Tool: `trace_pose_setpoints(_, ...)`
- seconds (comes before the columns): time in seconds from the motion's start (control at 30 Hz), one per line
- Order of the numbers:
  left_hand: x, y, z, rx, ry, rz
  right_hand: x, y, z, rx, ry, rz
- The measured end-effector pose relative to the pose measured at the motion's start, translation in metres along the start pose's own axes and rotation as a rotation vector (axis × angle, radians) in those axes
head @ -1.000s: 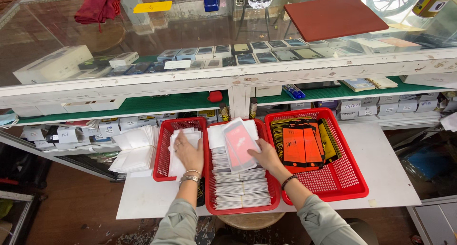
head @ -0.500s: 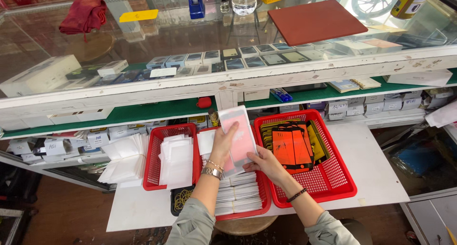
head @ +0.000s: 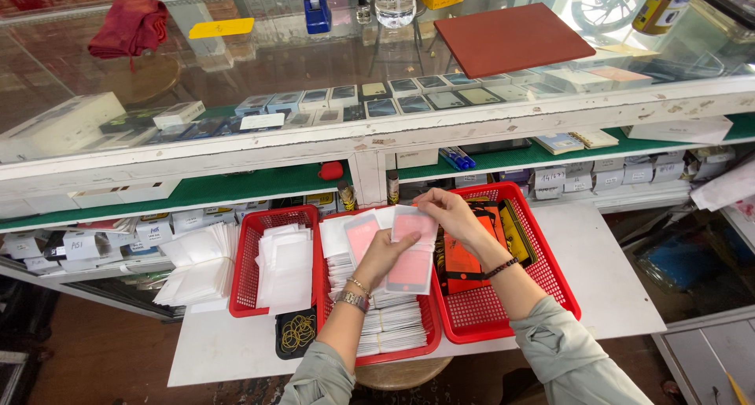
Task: The person sits at a shop counter and sorts tempered glass screen protectors. They pick up protectors with orange and yellow backing films one at a time, place them into white paper sleeves, and stack the sleeved protectors into red plastic baskets, working through the pile.
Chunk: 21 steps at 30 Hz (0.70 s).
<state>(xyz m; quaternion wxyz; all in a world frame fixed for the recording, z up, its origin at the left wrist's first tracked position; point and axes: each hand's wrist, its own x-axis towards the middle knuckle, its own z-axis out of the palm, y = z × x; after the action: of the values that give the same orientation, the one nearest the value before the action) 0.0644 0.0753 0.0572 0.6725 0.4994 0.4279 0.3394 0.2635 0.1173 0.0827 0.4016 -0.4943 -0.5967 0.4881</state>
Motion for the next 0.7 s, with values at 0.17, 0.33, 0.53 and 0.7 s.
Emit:
trace_pose_setpoints(0.17,-0.003,-0.014,0.014,0.116,0.045,0.061,0.024,-0.014,-0.005,-0.061,0.199,0.034)
trace_pose_setpoints(0.33,0.001,-0.008,0.009,-0.081,-0.015,0.013,0.015,-0.026,-0.003,0.180,0.243,0.092)
trace_pose_setpoints(0.53,0.008,-0.012,0.013,0.064,-0.062,-0.001,-0.011,-0.007,-0.012,0.577,0.223,0.080)
trace_pose_setpoints(0.7,0.004,-0.030,0.001,-0.048,0.066,-0.088,-0.029,0.026,-0.052,0.345,0.530,0.403)
